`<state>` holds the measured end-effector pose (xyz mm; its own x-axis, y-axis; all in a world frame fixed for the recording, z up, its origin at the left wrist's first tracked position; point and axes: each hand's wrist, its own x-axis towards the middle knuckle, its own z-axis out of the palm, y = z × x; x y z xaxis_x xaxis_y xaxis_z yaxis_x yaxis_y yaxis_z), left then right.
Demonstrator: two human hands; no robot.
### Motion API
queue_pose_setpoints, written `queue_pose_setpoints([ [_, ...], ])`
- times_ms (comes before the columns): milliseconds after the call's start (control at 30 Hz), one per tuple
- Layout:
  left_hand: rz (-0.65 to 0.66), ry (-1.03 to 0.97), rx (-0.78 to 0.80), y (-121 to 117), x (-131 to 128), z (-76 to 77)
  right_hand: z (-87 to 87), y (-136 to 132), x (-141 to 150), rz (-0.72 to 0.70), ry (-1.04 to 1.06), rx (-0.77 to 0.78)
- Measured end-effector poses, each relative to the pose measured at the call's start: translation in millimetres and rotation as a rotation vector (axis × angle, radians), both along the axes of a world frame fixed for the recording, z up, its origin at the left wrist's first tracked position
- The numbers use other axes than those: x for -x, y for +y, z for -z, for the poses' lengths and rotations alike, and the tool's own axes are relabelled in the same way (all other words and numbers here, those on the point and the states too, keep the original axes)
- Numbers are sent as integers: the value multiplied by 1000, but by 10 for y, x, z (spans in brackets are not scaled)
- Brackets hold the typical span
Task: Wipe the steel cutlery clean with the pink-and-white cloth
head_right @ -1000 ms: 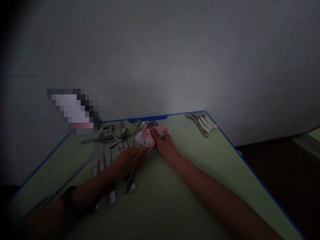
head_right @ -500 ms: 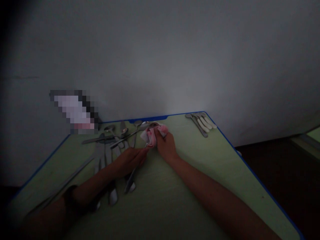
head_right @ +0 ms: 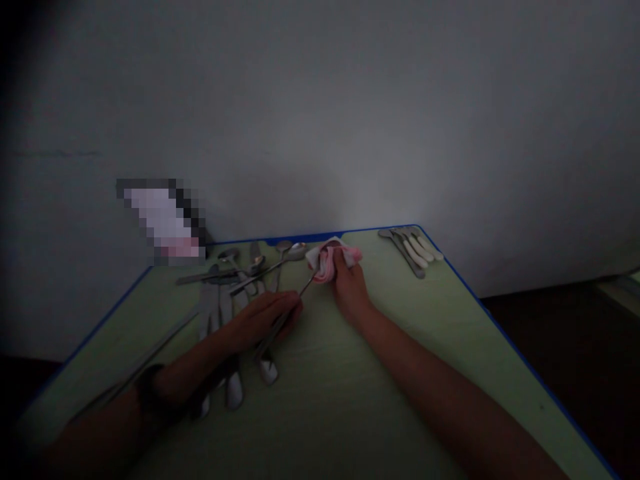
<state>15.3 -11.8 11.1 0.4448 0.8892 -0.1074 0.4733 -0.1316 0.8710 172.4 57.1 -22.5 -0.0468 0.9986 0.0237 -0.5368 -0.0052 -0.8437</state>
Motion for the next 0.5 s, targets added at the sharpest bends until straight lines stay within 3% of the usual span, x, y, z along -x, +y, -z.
queue_pose_setpoints([
  [167, -53, -31, -37, 3, 6, 23, -55, 30, -11, -113, 220, 89],
  [333, -82, -19, -49, 10, 0, 38, -143, -19, -54, -189, 264, 141],
  [500, -146, 60, -172, 18, -3, 45, -175, -29, -77, -175, 256, 135],
])
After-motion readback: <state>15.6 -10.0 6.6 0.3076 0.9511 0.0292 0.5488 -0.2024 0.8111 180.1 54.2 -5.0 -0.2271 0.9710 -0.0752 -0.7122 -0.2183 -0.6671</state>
